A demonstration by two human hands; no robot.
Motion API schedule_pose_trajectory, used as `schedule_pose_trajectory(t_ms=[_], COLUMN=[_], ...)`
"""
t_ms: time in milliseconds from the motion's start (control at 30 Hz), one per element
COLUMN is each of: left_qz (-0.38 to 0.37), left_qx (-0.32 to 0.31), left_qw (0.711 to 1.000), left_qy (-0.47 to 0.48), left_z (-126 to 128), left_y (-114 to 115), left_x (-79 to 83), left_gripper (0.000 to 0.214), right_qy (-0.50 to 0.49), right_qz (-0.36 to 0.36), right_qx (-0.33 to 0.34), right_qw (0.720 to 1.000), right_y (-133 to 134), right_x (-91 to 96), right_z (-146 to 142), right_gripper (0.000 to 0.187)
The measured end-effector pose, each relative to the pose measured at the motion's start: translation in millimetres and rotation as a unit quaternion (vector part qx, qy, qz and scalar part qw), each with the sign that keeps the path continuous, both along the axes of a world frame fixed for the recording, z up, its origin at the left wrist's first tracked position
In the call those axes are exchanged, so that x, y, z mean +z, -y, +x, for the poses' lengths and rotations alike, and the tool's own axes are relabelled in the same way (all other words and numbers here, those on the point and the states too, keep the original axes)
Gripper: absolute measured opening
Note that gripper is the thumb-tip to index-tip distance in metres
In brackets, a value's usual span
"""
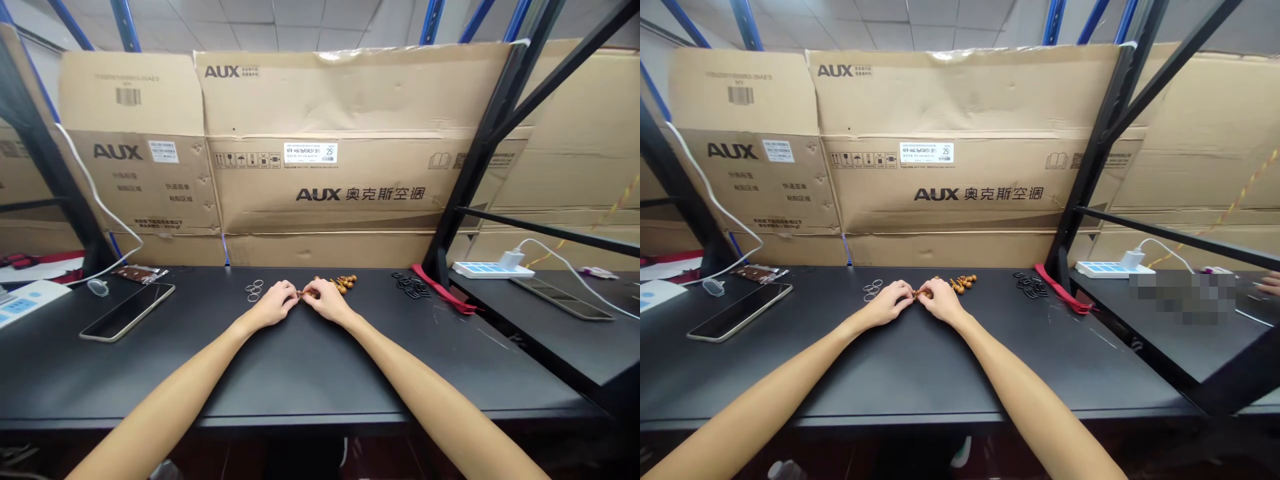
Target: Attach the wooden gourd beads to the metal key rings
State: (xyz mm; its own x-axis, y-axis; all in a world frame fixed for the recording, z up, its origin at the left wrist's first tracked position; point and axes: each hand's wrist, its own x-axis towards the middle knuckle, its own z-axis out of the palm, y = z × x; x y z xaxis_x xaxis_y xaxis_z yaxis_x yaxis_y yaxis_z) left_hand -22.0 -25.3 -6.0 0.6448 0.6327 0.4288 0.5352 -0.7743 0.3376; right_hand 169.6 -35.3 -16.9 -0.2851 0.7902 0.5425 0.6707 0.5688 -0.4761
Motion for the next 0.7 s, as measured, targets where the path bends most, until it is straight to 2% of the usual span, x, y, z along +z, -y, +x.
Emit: schedule_pose_trajectory(t_ms=[100, 233, 333, 567, 700], left_qz=[-0.007, -0.015, -0.015, -0.010, -0.012], left_qx=[-0.001, 0.012, 0.012, 0.002, 0.009], left_qw=[1.000, 1.000, 1.000, 1.000, 1.000], left_qy=[-0.002, -0.006, -0.003, 0.012, 0.006], left_z=[-1.0, -2.0, -1.5, -1.0, -1.3], left_y=[-0.8, -0.1, 1.0, 0.2, -0.1], left_x=[-0.5, -1.1, -0.5, 0.0, -1.5], left_gripper=[0.020, 0.020, 0.021, 0.020, 0.022], right_qy=[0.000, -0.041, -0.054, -0.033, -0.056], right_qz=[-0.010, -0.033, -0.036, -0.036, -0.047], right_qx=[-0.022, 0.035, 0.050, -0.021, 0.025], right_qw=[1.000, 0.998, 0.997, 0.999, 0.997], right_y=[-2.8, -1.7, -1.0, -5.4, -1.7], right_x=[-1.5, -3.6, -4.7, -4.8, -3.1], right_z=[2.2, 0.7, -1.1, 2.5, 0.5], right_gripper=[0.008, 0.012, 0.013, 0.010, 0.011])
